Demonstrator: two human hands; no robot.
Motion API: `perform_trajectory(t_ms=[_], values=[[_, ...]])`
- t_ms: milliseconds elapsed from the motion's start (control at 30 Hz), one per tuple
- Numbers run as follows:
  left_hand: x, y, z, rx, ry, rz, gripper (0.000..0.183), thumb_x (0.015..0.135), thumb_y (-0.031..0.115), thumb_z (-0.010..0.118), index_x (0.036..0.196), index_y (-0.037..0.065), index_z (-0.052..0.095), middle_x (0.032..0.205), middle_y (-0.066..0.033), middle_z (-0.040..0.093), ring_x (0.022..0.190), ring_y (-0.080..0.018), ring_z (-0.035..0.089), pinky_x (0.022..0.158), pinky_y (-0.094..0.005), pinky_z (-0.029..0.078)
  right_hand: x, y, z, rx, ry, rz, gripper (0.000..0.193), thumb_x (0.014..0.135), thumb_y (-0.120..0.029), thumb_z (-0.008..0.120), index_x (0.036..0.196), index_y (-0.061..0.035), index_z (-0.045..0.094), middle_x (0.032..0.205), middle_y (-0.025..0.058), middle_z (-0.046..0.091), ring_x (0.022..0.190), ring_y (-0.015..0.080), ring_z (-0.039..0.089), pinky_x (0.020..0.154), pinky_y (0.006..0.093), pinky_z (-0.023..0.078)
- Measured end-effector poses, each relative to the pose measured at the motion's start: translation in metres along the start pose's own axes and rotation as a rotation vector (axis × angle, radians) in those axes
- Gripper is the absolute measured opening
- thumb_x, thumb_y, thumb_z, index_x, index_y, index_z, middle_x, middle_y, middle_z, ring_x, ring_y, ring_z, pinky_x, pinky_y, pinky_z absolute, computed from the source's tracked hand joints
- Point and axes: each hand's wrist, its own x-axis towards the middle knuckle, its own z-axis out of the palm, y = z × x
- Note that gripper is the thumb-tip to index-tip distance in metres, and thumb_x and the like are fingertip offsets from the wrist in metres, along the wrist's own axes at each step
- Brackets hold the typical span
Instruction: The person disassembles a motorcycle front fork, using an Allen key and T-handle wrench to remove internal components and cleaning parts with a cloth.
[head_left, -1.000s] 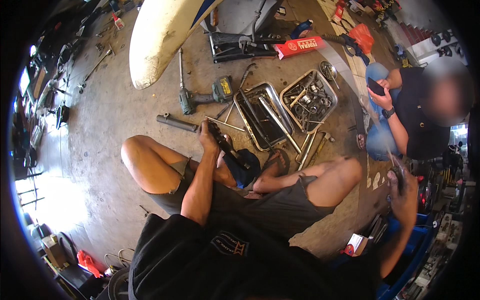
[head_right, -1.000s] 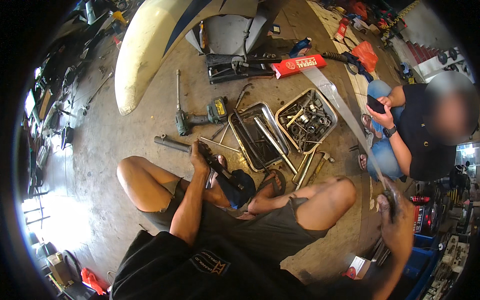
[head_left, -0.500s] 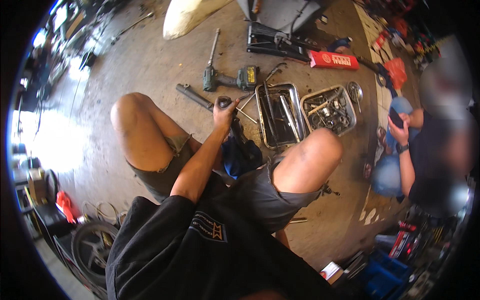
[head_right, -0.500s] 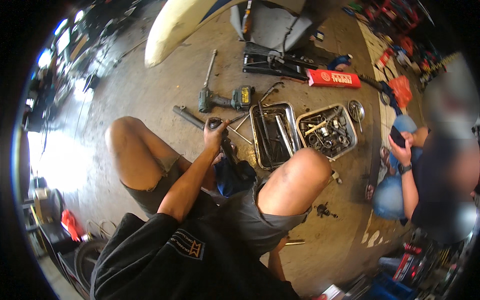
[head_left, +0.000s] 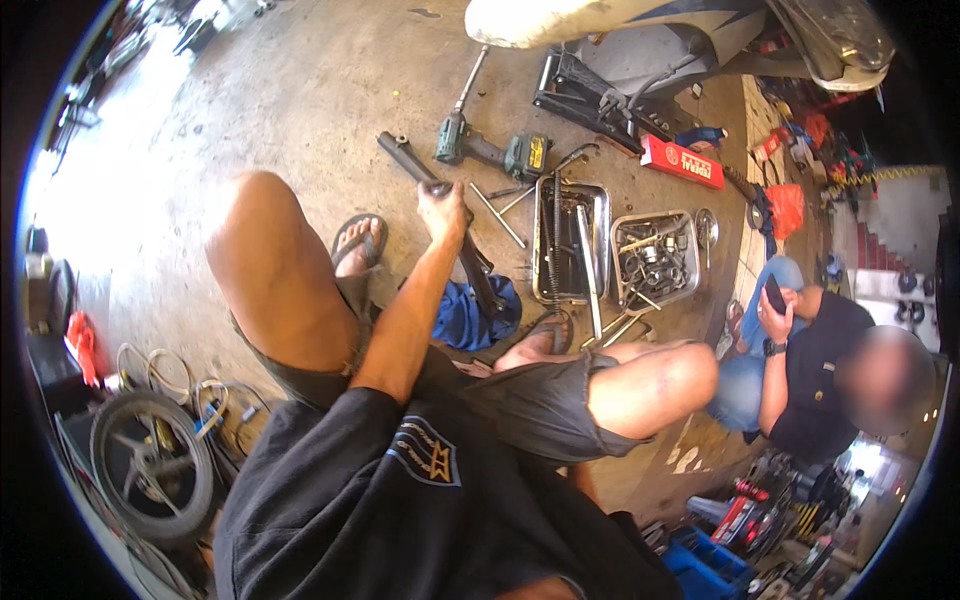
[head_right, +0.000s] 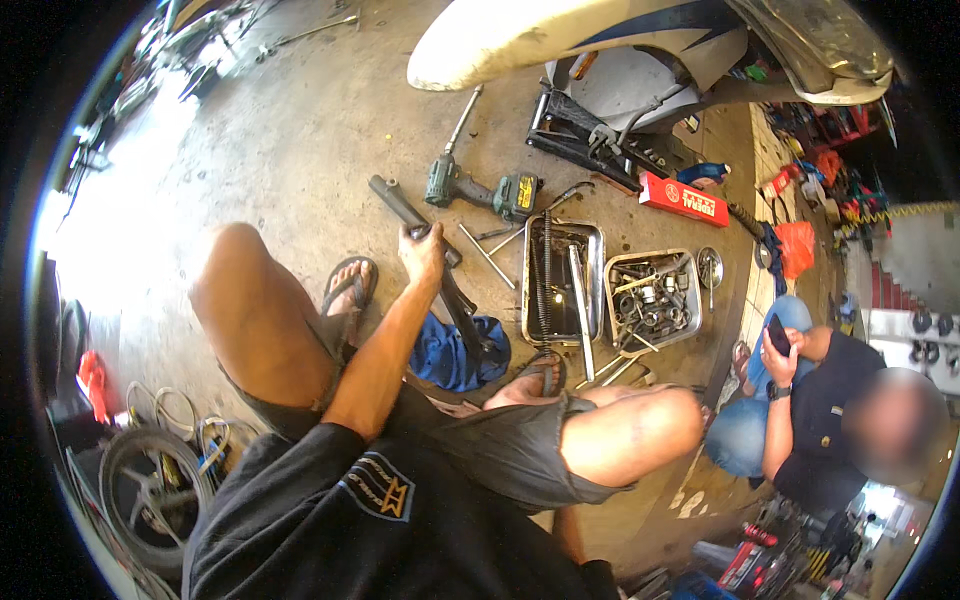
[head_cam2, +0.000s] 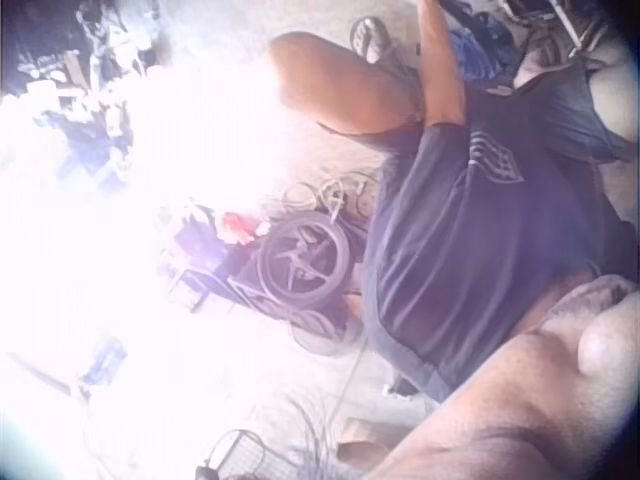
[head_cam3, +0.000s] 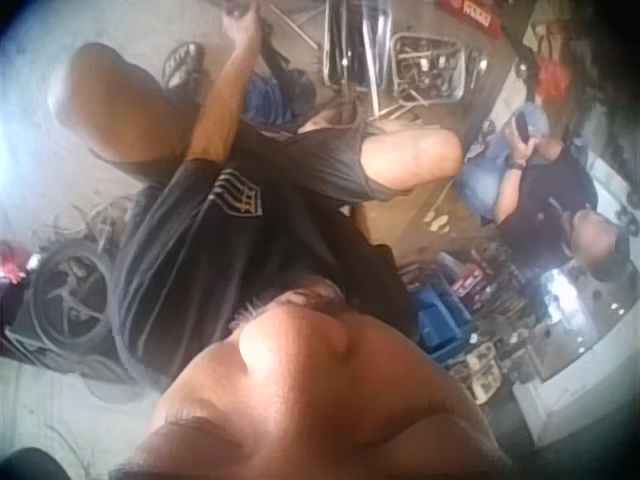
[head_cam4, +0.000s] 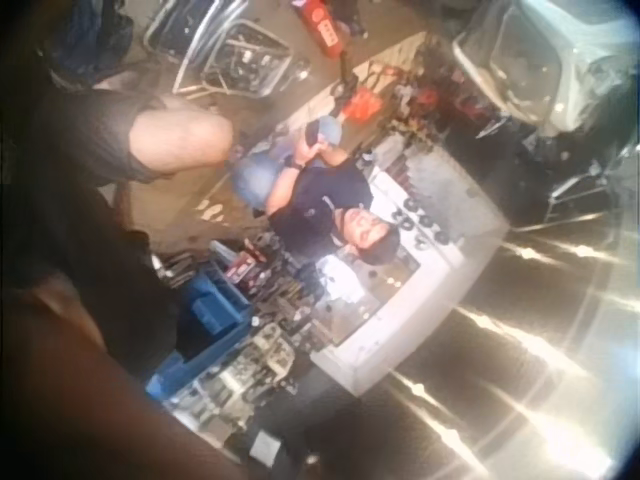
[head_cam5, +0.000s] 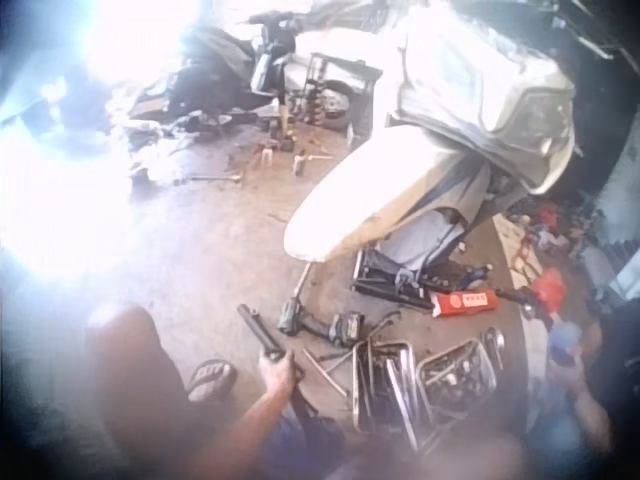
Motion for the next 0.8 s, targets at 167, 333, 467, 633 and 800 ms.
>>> perform_trajectory(t_ms=[167, 333, 467, 633, 800], values=[[0.075, -0.095, -0.003, 0.038, 0.294, -0.039, 0.049, 0.077, 0.016, 0.075, 0.114, 0.000, 0.047, 0.072, -0.0123, 0.062, 0.047, -0.0200, 0.054, 0.040, -0.0342, 0.046, 0.040, -0.085, -0.062, -0.007, 0.142, -0.141, 0.021, 0.088, -0.015, 0.054, 0.105, -0.0034, 0.060, 0.097, 0.0190, 0.059, 0.089, 0.0318, 0.056, 0.080, 0.0415, 0.045], [0.030, -0.073, 0.023, -0.107, 0.061, -0.110, 0.050, 0.074, 0.022, 0.078, 0.110, 0.001, 0.051, 0.084, -0.0144, 0.066, 0.070, -0.0271, 0.061, 0.065, -0.0390, 0.049, 0.089, -0.188, -0.117, -0.048, 0.269, -0.419, 0.025, 0.087, -0.015, 0.055, 0.109, -0.0042, 0.061, 0.102, 0.0192, 0.061, 0.096, 0.0330, 0.057, 0.085, 0.0431, 0.045], [0.024, -0.061, 0.009, -0.103, -0.025, -0.068, 0.045, 0.073, 0.025, 0.077, 0.105, 0.003, 0.054, 0.087, -0.0156, 0.067, 0.079, -0.0273, 0.065, 0.075, -0.0400, 0.051, 0.143, -0.312, -0.100, -0.140, 0.222, -0.819, 0.028, 0.085, -0.015, 0.056, 0.111, -0.0048, 0.062, 0.106, 0.0194, 0.062, 0.101, 0.0340, 0.058, 0.089, 0.0444, 0.046], [0.009, -0.029, -0.016, -0.139, -0.077, -0.132, 0.033, 0.075, 0.019, 0.073, 0.099, 0.008, 0.053, 0.074, -0.0051, 0.061, 0.057, -0.0145, 0.057, 0.043, -0.0287, 0.045, 0.217, -0.387, -0.006, -0.390, 0.146, -1.302, 0.030, 0.084, -0.009, 0.051, 0.112, -0.0043, 0.063, 0.110, 0.0186, 0.063, 0.105, 0.0351, 0.058, 0.093, 0.0455, 0.045], [0.001, -0.023, -0.042, -0.266, -0.166, -0.165, 0.027, 0.079, 0.016, 0.073, 0.095, 0.009, 0.052, 0.070, -0.0016, 0.057, 0.055, -0.0101, 0.054, 0.043, -0.0255, 0.045, 0.252, -0.435, 0.039, -1.145, 0.115, -1.395, 0.034, 0.091, -0.016, 0.042, 0.118, -0.0083, 0.061, 0.119, 0.0139, 0.062, 0.113, 0.0280, 0.057, 0.103, 0.0482, 0.038]])
